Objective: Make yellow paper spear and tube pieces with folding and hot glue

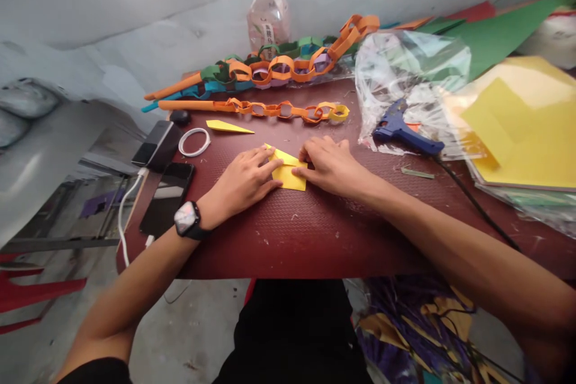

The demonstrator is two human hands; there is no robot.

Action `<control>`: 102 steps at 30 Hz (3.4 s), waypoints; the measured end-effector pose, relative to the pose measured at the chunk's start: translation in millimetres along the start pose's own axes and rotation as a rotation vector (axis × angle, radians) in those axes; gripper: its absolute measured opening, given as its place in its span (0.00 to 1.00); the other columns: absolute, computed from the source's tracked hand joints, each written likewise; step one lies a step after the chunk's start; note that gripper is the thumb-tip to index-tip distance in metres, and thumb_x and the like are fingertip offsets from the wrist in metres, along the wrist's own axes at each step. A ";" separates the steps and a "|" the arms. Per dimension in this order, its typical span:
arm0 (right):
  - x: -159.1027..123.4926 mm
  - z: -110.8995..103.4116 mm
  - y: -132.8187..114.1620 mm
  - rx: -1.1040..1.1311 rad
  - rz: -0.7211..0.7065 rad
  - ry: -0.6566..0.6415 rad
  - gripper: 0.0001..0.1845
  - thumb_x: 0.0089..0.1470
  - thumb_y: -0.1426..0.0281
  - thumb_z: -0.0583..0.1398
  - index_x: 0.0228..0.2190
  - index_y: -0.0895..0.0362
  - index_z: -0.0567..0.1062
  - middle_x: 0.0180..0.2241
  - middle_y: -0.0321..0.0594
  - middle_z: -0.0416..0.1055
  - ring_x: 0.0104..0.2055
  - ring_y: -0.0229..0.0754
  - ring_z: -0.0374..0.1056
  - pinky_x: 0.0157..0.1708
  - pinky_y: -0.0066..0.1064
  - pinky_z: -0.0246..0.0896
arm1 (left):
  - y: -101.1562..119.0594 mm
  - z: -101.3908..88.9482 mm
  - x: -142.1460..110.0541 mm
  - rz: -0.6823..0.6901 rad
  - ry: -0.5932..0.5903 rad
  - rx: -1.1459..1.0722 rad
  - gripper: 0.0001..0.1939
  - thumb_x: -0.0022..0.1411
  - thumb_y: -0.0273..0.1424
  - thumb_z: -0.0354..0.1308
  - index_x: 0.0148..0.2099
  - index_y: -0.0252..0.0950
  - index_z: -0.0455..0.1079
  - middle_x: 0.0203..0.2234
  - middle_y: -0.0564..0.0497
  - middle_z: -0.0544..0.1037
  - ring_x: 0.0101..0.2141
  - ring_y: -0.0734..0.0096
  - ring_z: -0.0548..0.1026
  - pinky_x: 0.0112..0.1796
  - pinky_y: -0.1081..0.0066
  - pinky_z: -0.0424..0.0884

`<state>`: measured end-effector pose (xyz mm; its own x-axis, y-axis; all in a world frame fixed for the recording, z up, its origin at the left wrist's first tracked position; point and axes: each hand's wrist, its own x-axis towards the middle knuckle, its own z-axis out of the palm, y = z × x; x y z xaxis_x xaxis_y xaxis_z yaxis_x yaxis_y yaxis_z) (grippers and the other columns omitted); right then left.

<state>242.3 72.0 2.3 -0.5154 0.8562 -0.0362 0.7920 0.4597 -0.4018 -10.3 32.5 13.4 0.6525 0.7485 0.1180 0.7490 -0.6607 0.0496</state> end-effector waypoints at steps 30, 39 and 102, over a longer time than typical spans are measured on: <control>5.3 17.6 -5.7 0.040 -0.031 0.209 0.07 0.70 0.67 0.58 0.36 0.53 0.72 0.35 0.43 0.78 0.38 0.49 0.68 0.46 0.42 0.45 | 14.0 18.9 -4.4 -0.134 0.047 -0.087 0.27 0.83 0.39 0.54 0.71 0.23 0.72 0.72 0.23 0.71 0.76 0.36 0.67 0.75 0.41 0.67; 3.3 12.3 -10.7 -0.085 -0.147 0.184 0.14 0.75 0.70 0.54 0.34 0.52 0.72 0.35 0.45 0.77 0.41 0.52 0.66 0.44 0.44 0.46 | 12.5 15.8 -4.3 -0.177 0.043 -0.141 0.25 0.81 0.41 0.56 0.70 0.32 0.71 0.73 0.29 0.70 0.74 0.39 0.69 0.73 0.39 0.70; -2.8 -3.3 0.8 -0.143 -0.624 0.172 0.12 0.74 0.76 0.61 0.40 0.57 0.85 0.58 0.50 0.85 0.56 0.55 0.76 0.58 0.50 0.71 | 18.3 12.2 1.8 -0.222 0.007 -0.121 0.37 0.78 0.43 0.60 0.77 0.23 0.63 0.73 0.21 0.70 0.76 0.28 0.65 0.74 0.34 0.66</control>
<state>245.4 70.8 5.0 -0.8414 0.4390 0.3152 0.4032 0.8983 -0.1747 6.0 22.5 2.4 0.4726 0.8758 0.0977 0.8541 -0.4826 0.1939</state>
